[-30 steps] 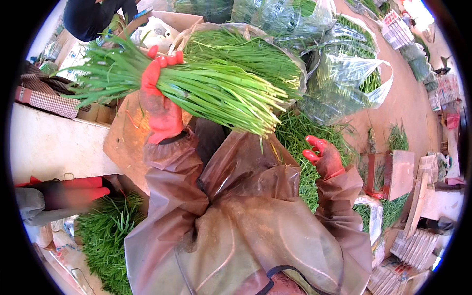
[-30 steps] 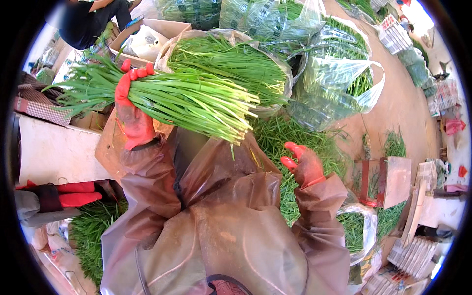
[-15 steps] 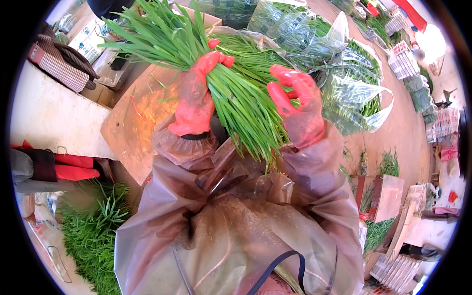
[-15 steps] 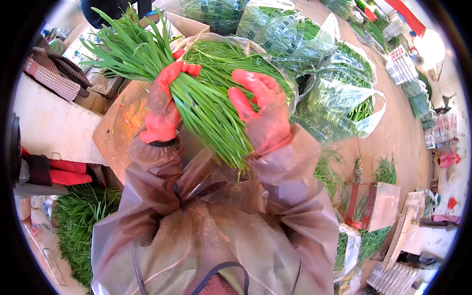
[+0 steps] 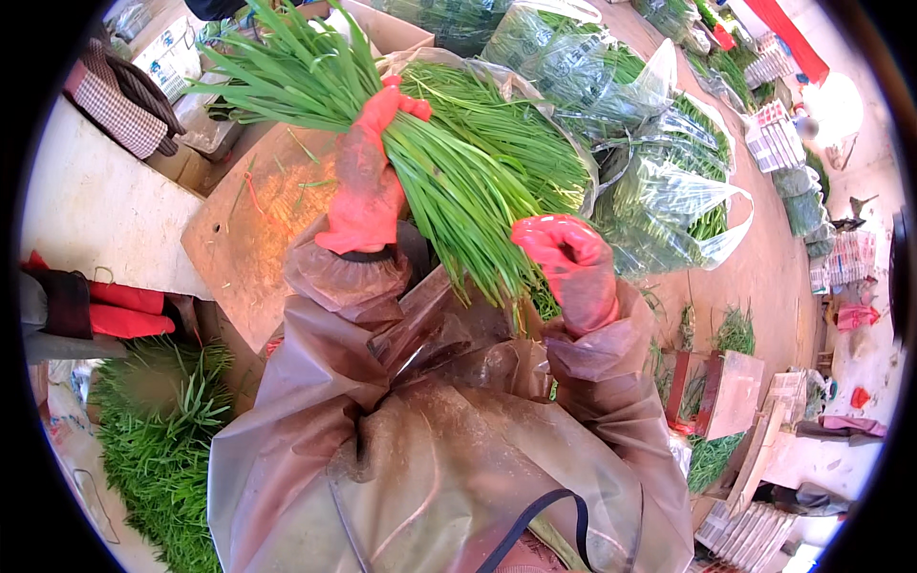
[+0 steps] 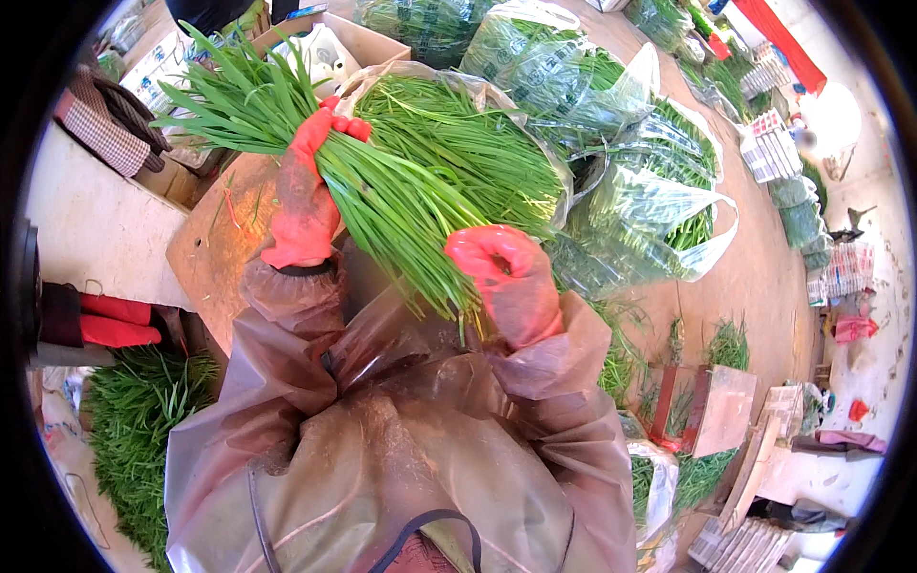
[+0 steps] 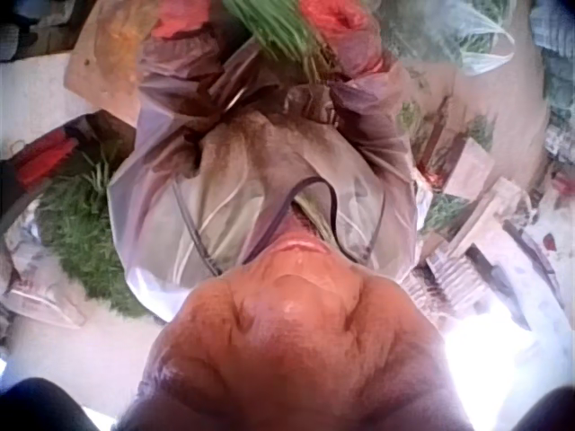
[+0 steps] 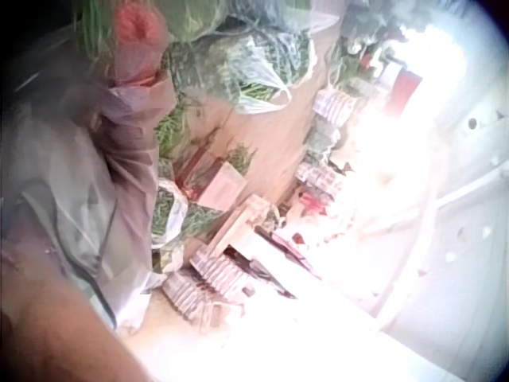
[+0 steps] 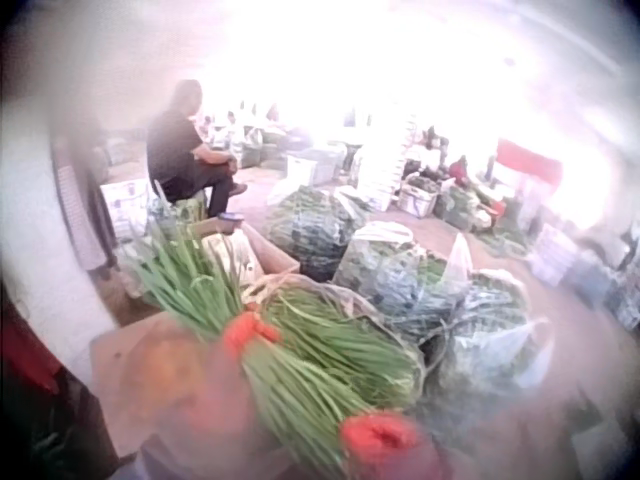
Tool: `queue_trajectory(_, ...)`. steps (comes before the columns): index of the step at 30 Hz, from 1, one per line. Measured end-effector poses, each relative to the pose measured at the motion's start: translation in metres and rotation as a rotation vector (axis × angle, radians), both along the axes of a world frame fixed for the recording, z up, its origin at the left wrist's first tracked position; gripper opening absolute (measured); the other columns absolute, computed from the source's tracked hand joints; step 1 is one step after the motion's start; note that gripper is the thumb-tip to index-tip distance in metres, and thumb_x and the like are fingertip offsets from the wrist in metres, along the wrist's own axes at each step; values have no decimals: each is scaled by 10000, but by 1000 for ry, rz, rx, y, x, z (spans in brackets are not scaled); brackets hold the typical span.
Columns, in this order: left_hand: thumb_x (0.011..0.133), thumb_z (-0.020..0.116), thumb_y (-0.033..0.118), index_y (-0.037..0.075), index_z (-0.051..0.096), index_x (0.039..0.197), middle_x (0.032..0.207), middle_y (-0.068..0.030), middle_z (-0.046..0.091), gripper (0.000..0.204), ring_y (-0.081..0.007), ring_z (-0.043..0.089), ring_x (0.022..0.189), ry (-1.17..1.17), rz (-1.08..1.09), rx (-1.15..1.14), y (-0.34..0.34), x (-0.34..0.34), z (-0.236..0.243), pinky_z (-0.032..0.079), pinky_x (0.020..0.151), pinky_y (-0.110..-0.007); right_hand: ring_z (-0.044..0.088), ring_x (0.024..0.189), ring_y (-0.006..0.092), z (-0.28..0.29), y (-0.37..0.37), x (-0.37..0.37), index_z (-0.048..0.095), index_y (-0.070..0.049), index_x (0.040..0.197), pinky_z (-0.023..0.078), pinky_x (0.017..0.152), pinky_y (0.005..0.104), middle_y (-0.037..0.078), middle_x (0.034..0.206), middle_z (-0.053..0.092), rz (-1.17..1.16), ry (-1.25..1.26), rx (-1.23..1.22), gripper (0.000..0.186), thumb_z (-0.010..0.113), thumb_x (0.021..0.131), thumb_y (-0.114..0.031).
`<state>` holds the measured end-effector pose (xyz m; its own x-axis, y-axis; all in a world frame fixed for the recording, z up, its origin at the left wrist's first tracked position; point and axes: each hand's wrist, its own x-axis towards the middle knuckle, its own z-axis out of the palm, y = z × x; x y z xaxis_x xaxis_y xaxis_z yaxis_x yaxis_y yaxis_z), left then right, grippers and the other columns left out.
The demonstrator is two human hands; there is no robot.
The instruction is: The person gathers bundles of green onions by hand, secures them with red string by wrapping it several times, and places the finished bundles into a large plastic bag.
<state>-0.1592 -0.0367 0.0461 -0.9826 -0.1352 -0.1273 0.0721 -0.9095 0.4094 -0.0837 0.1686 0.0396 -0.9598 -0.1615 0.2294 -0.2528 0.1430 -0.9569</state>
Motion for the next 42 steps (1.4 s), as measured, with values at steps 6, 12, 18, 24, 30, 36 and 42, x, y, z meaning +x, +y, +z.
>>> queue_trajectory(6,785,532,86,-3,473,895,690,-42,485,154,-176,499,674,21,63,56,-17,-8,-10,450,634,-286,552,701,145,-4,22,14,584,-6,837,442,630,250,75,825,593,-161,-164,-86,118,590,725,-42)
queue_trajectory(12,779,538,87,10,474,851,686,-49,500,123,-183,520,683,18,49,21,-8,-4,-7,457,633,-287,563,705,242,6,-30,-8,606,-64,823,451,638,297,114,808,581,-238,583,670,185,645,642,-61)
queue_trajectory(18,767,553,85,3,489,826,690,-54,503,120,-196,534,648,-77,52,-5,-11,0,2,469,608,-298,560,684,181,5,-16,-9,605,-9,767,442,607,262,91,737,587,-127,150,192,86,621,685,-31)
queue_trajectory(24,779,528,91,-20,466,902,695,-59,501,176,-207,516,696,30,18,52,-21,-5,-13,461,665,-317,555,712,183,2,3,5,525,9,824,438,675,295,104,737,573,-51,1,-216,87,469,813,-56)
queue_trajectory(30,792,487,102,-26,460,898,668,-60,504,168,-195,511,663,130,72,123,-32,-15,-31,434,798,-376,396,558,141,-18,60,21,447,-57,753,356,544,273,38,676,455,226,29,-773,197,494,822,-235)
queue_trajectory(36,782,495,111,22,452,716,640,-47,490,119,-184,500,661,99,186,67,-59,-6,-21,415,810,-344,531,713,194,-35,146,67,522,-25,948,439,603,307,80,808,560,48,-287,-365,230,562,775,-172)
queue_trajectory(42,779,499,100,28,443,691,663,-42,469,127,-191,496,686,137,208,24,-48,-6,-14,420,802,-326,577,783,153,-24,93,65,485,8,1071,428,610,213,106,889,594,-57,-597,76,410,443,839,-328)
